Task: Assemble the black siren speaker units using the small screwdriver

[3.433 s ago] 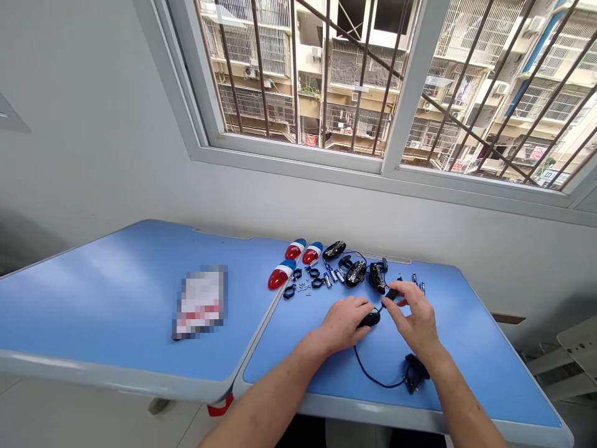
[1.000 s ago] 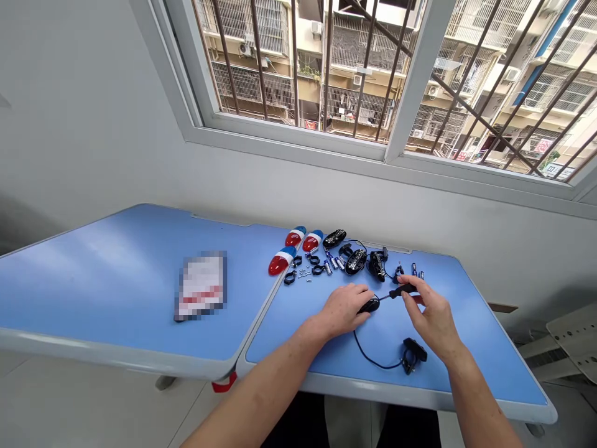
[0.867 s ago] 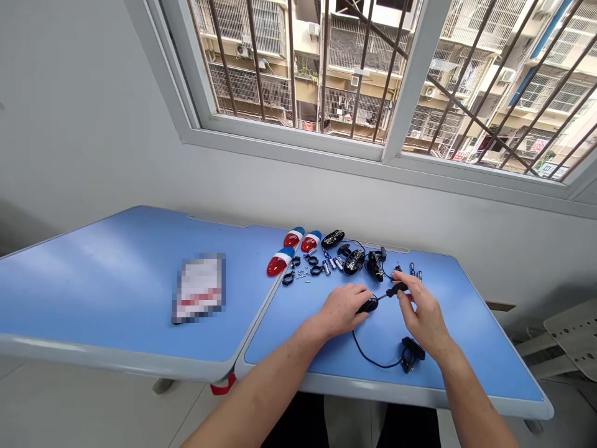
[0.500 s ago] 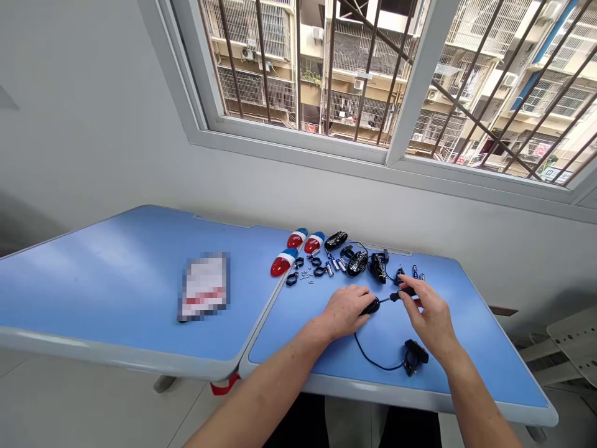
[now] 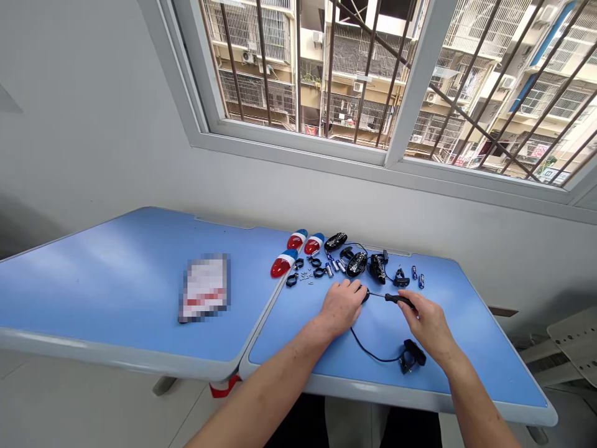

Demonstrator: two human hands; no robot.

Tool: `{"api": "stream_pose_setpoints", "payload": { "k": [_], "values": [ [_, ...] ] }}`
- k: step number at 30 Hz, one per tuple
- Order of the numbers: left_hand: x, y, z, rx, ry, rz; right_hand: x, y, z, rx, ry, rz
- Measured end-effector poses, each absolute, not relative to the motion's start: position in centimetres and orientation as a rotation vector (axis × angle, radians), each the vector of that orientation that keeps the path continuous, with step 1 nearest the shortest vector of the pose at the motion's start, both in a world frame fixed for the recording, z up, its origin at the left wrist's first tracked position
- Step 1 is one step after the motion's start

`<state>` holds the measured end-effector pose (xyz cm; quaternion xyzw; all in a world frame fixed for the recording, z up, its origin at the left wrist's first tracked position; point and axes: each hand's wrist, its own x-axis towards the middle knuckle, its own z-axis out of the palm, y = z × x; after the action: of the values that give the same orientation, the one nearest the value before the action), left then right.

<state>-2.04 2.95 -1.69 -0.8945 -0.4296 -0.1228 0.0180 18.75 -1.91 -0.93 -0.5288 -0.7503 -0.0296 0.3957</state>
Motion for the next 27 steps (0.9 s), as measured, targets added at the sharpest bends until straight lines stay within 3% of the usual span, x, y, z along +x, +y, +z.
{"api": "stream_pose_setpoints", "payload": {
  "k": [17,27],
  "values": [
    [-2.0,3.3,-1.8,-2.744,-1.374,-0.394,16.9,-2.9,-0.9,-1.09,-1.983,-0.069],
    [-2.2,2.9,-1.4,-2.846,-1.393,-0.477,16.7,-2.5,-0.3,-1.189,-1.784,0.163]
  ]
}}
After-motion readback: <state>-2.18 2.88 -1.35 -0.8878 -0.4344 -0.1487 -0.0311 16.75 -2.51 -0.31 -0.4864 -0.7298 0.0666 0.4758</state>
